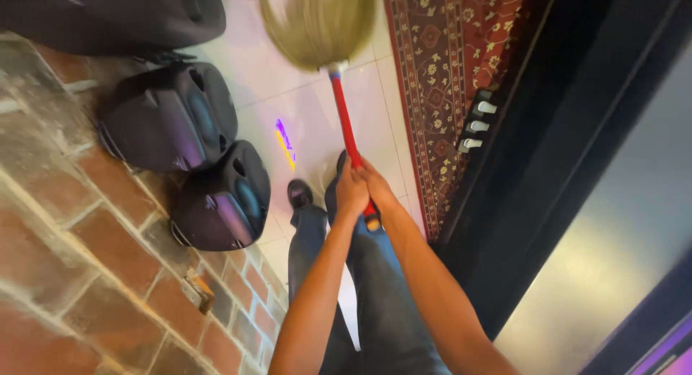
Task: Sweep the floor around a bar and audio equipment area using a broom and dustpan, then adjust audio settings.
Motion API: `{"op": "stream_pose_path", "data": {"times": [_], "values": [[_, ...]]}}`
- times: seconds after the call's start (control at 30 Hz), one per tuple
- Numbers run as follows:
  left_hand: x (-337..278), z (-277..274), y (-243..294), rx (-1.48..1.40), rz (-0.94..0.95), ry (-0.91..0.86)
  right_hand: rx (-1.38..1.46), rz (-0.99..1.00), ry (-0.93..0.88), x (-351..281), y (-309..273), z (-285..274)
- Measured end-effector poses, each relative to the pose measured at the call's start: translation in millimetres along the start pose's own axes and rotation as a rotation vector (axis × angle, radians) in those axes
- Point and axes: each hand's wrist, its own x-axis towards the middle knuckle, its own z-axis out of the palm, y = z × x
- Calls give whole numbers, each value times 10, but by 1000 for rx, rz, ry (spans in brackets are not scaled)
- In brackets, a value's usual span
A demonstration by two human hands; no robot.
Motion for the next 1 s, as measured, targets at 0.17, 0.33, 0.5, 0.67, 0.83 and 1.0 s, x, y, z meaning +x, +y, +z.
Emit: {"op": "stream_pose_path", "data": {"times": [0.17, 0.33, 0.5, 0.67, 0.83, 1.0], "values": [[-705, -497, 395, -28, 83, 8, 2, -12, 44, -958, -523, 596], [-657, -971, 240, -68, 337, 132, 48, -112, -17, -964, -503, 1197], [-24, -1155, -183, 11, 218, 166, 76, -83, -117, -107, -33, 1419], [-66, -1099, -699, -140, -66, 80, -75, 51, -115, 67, 643, 1180], [-693, -772, -880, -163, -78, -24, -375, -14, -50, -672, 755, 813], [-1217, -801, -380, -101, 27, -35, -156, -29, 103, -1515, 109, 912]]}}
